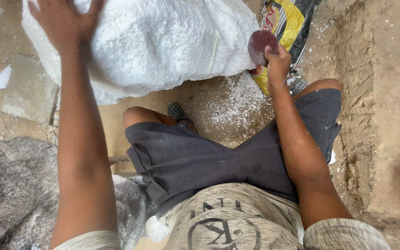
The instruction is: The person sits cross-legged and uses a small handheld tool to scrape and smooth the surface of a large white styrofoam block. They repeatedly rub the tool across the block's surface, generating white dust.
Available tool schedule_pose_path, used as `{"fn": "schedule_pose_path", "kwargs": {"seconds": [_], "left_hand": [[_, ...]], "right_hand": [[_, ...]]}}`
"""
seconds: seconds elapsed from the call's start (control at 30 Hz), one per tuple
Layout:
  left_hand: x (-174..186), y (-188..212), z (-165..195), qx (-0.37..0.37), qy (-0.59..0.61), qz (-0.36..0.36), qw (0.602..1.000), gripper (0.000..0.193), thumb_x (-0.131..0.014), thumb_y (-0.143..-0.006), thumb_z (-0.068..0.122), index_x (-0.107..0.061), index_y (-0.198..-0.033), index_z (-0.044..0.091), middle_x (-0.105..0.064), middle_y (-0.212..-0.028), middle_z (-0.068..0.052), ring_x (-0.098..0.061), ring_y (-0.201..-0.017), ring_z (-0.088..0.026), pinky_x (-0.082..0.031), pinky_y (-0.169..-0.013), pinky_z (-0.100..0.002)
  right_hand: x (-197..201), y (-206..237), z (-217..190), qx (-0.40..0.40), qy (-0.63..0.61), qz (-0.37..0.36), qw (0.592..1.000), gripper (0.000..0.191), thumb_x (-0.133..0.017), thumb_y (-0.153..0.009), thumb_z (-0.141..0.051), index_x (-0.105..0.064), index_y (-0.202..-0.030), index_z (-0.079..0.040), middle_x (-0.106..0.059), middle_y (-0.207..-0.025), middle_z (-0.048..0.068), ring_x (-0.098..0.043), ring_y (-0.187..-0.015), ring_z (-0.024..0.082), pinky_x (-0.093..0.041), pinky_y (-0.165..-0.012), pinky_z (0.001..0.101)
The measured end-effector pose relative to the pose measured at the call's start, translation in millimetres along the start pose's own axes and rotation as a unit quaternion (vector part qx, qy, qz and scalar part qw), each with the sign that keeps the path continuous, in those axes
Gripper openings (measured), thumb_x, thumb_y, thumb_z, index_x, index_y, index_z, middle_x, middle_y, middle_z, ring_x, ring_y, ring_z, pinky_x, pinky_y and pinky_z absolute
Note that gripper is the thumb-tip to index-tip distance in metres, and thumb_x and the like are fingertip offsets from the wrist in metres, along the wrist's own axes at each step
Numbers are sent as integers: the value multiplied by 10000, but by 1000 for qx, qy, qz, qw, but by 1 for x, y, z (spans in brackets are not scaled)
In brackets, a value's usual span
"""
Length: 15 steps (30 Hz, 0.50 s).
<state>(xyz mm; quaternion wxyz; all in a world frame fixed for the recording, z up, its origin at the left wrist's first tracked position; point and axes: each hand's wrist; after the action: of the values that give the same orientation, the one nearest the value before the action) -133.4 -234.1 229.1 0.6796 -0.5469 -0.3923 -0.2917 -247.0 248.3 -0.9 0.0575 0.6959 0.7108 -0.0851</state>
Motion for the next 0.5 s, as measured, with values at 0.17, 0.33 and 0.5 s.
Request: {"fn": "schedule_pose_path", "kwargs": {"seconds": [0.17,0.33,0.5], "left_hand": [[2,-2,14,-4,-17,-19,1000,854,-636,-1016,737,-532,-1406,-16,-505,-1417,-298,-374,-1326,-512,-192,-1073,-766],[-21,-10,25,27,-39,-12,999,777,-631,-1061,759,-559,-1401,64,-548,-1421,-225,-408,-1363,-458,-162,-1076,-780],[-38,-12,31,-26,-58,26,998,764,-637,-1014,688,-566,-1358,10,-576,-1342,-262,-448,-1320,-489,-163,-1023,-828]], "right_hand": [[-15,5,-8,-66,135,42,988,294,-650,-997,-184,-708,-1254,-55,-748,-981,133,-663,-727,182,-539,-619,328],[-58,17,-7,155,293,-60,941,317,-571,-1080,-244,-721,-1289,-59,-681,-1339,152,-609,-1200,296,-524,-1030,401],[-82,17,3,315,377,-35,870,309,-544,-1110,-146,-668,-1321,41,-616,-1417,235,-549,-1234,468,-430,-1044,477]]}}
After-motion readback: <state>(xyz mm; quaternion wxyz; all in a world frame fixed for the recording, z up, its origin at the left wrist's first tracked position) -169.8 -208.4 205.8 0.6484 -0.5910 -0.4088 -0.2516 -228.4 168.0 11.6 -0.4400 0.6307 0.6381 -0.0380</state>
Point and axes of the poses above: each hand's wrist, its own y-axis away from the middle knuckle, its own x-axis out of the back of the hand, z = x × y
